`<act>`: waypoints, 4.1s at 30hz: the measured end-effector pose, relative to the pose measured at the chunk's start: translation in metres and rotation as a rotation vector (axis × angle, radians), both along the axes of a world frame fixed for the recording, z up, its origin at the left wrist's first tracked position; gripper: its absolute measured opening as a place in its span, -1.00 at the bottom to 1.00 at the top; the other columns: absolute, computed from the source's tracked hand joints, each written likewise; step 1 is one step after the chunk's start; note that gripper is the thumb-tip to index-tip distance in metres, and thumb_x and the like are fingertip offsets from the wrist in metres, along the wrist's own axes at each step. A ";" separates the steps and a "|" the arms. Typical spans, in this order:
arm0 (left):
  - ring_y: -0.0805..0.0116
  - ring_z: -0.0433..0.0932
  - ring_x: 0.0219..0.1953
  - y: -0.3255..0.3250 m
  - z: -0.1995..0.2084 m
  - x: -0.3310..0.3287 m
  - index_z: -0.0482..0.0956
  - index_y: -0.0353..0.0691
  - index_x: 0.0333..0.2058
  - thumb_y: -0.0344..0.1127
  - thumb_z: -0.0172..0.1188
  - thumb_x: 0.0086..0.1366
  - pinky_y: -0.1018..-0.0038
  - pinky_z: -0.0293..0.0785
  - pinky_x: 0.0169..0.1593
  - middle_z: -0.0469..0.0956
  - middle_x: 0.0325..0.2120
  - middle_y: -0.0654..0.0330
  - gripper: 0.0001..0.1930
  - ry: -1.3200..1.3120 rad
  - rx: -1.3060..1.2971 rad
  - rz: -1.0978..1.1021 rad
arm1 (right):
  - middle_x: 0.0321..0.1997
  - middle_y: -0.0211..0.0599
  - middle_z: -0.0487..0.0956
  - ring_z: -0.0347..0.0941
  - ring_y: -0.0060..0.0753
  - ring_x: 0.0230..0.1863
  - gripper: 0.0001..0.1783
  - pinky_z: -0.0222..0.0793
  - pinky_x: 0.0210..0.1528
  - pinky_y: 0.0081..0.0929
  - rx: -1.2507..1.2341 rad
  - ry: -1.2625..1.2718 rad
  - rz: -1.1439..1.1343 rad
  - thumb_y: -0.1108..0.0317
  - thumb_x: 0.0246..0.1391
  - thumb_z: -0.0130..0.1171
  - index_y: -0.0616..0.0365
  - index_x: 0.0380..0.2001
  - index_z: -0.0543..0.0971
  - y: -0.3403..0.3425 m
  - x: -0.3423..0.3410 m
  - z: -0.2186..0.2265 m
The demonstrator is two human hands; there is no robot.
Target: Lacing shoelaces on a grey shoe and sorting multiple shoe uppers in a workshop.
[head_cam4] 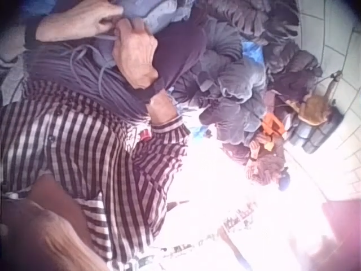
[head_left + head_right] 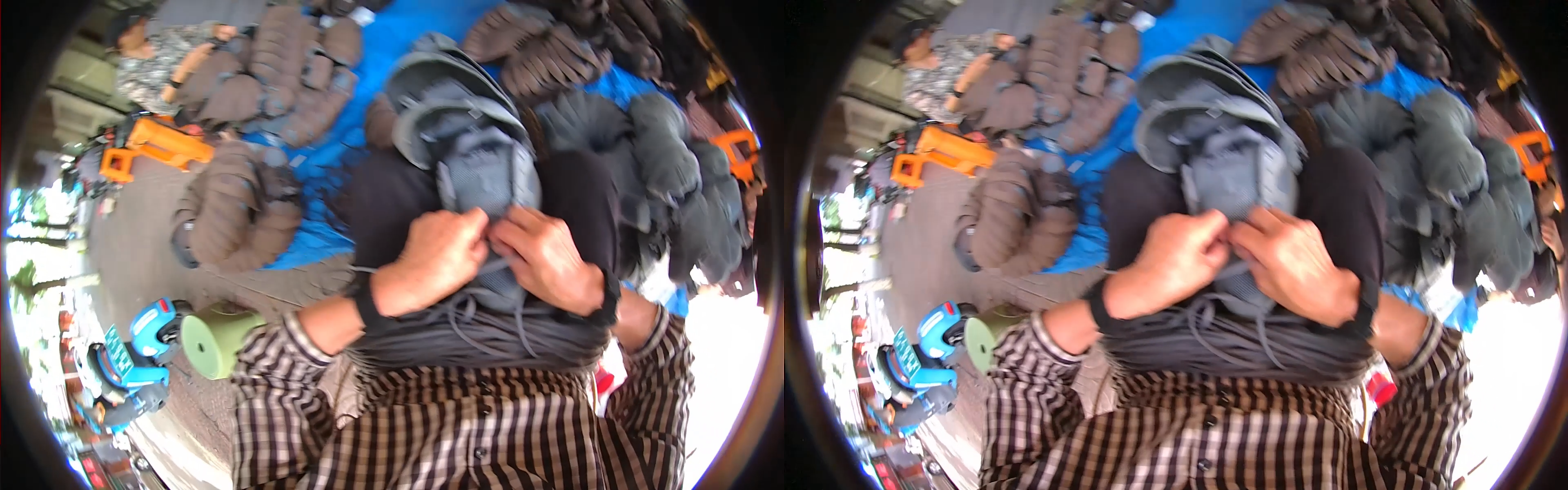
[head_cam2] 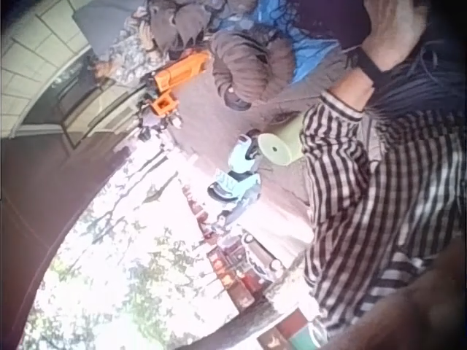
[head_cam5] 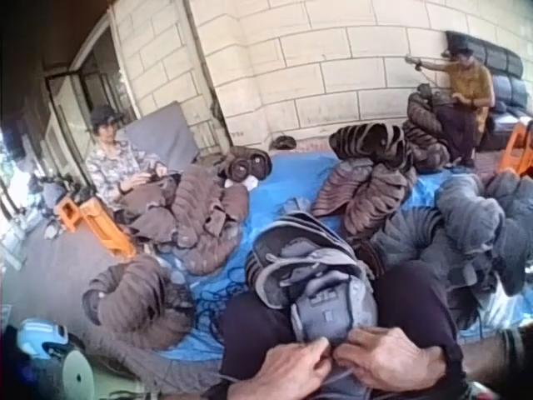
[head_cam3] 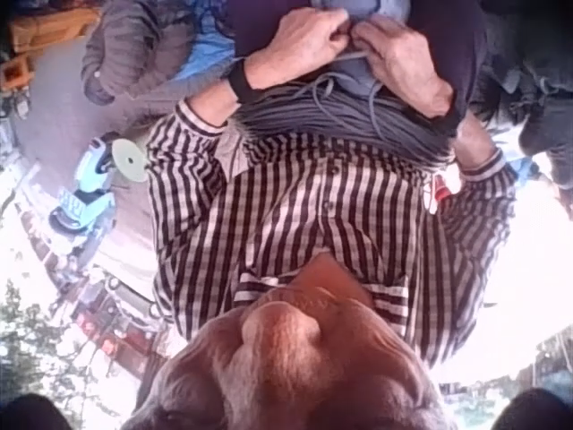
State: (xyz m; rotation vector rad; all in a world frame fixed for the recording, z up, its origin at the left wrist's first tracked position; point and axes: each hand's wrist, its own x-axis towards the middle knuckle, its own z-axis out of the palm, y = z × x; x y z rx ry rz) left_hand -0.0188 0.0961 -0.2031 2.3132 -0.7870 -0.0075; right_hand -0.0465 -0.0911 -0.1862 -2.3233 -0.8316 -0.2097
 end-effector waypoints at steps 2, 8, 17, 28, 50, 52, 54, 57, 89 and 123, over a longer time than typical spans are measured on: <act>-0.05 0.54 -0.52 -0.004 -0.003 0.000 0.46 -0.19 -0.45 -0.34 0.20 0.07 0.14 0.43 -0.45 0.51 -0.63 0.02 -0.88 0.022 0.037 -0.029 | -0.44 -0.18 0.42 0.43 -0.05 -0.36 -0.79 0.39 -0.37 -0.19 -0.013 0.037 0.010 0.59 -0.28 0.17 0.17 -0.44 0.48 -0.006 0.000 -0.005; -0.06 0.52 -0.51 -0.002 -0.002 0.007 0.36 -0.29 -0.40 -0.38 0.13 0.14 0.11 0.40 -0.42 0.48 -0.64 -0.02 -0.85 -0.019 0.130 -0.152 | -0.48 -0.19 0.42 0.44 -0.06 -0.41 -0.83 0.38 -0.39 -0.21 -0.022 0.025 0.018 0.53 -0.19 0.22 0.17 -0.44 0.49 -0.001 0.002 0.000; 0.07 0.56 -0.55 0.009 0.020 0.001 0.35 -0.39 -0.41 -0.44 0.16 0.04 0.25 0.45 -0.49 0.48 -0.60 0.00 -0.81 -0.251 0.357 -0.353 | -0.66 -0.14 0.48 0.48 -0.12 -0.55 -0.88 0.35 -0.48 -0.30 -0.074 0.526 0.394 0.40 -0.05 0.23 0.18 -0.45 0.52 -0.014 -0.020 0.036; -0.01 0.46 -0.64 0.181 0.040 -0.012 0.33 -0.24 -0.49 -0.50 0.09 0.08 0.20 0.37 -0.55 0.37 -0.67 0.01 -0.90 -0.400 0.357 0.205 | -0.41 -0.21 0.55 0.32 -0.40 -0.68 -0.68 0.38 -0.47 -0.42 1.329 0.639 0.560 0.44 0.19 0.09 0.37 -0.04 0.37 -0.115 -0.037 0.119; 0.00 0.54 -0.13 0.089 0.036 -0.020 0.48 -0.23 -0.16 -0.49 0.21 0.04 0.26 0.49 -0.07 0.53 -0.17 0.00 -0.68 -0.118 0.110 0.046 | -0.12 -0.14 0.54 0.54 -0.09 -0.27 -0.69 0.45 -0.30 -0.32 -0.035 -0.121 -0.027 0.51 -0.07 0.20 0.25 -0.17 0.51 -0.060 -0.005 0.033; -0.02 0.52 -0.14 0.062 0.035 -0.023 0.46 -0.25 -0.14 -0.48 0.21 0.05 0.23 0.48 -0.11 0.52 -0.17 -0.03 -0.67 -0.060 0.101 -0.020 | -0.22 -0.08 0.55 0.53 -0.03 -0.27 -0.76 0.45 -0.30 -0.23 -0.097 -0.073 -0.006 0.50 -0.10 0.21 0.27 -0.28 0.52 -0.037 0.010 0.021; 0.33 0.50 -0.50 0.048 0.020 -0.012 0.49 -0.29 -0.18 -0.53 0.18 0.10 0.49 0.43 -0.40 0.55 -0.33 0.05 -0.74 -0.208 0.036 -0.074 | -0.32 -0.02 0.57 0.52 0.03 -0.27 -0.82 0.44 -0.29 -0.14 -0.175 -0.021 -0.010 0.49 -0.13 0.21 0.28 -0.38 0.52 -0.031 0.018 0.019; 0.50 0.46 -0.53 0.048 0.023 -0.006 0.49 -0.35 -0.30 -0.53 0.14 0.16 0.57 0.39 -0.41 0.53 -0.50 0.13 -0.89 0.252 0.064 -0.060 | -0.50 -0.06 0.56 0.52 0.04 -0.33 -0.86 0.42 -0.28 -0.13 -0.313 0.046 -0.005 0.41 -0.14 0.22 0.21 -0.48 0.51 -0.035 0.022 0.021; 0.10 0.45 -0.26 0.248 0.029 -0.047 0.44 -0.29 -0.06 -0.44 0.10 0.17 0.27 0.45 -0.22 0.47 -0.38 0.04 -0.68 -0.564 0.645 0.227 | -0.27 -0.03 0.43 0.44 0.13 -0.26 -0.84 0.33 -0.29 -0.11 -0.713 -0.288 -0.886 0.41 0.17 -0.08 0.24 -0.24 0.42 -0.325 -0.073 0.088; -0.15 0.56 -0.33 0.422 -0.039 -0.102 0.57 -0.26 -0.27 -0.31 0.09 0.18 0.05 0.47 -0.26 0.58 -0.42 -0.13 -0.80 -0.138 0.969 0.914 | -0.45 -0.31 0.53 0.40 -0.42 -0.56 -0.65 0.32 -0.49 -0.49 -0.125 0.105 -0.842 0.59 -0.02 -0.10 0.20 -0.17 0.56 -0.260 -0.092 0.067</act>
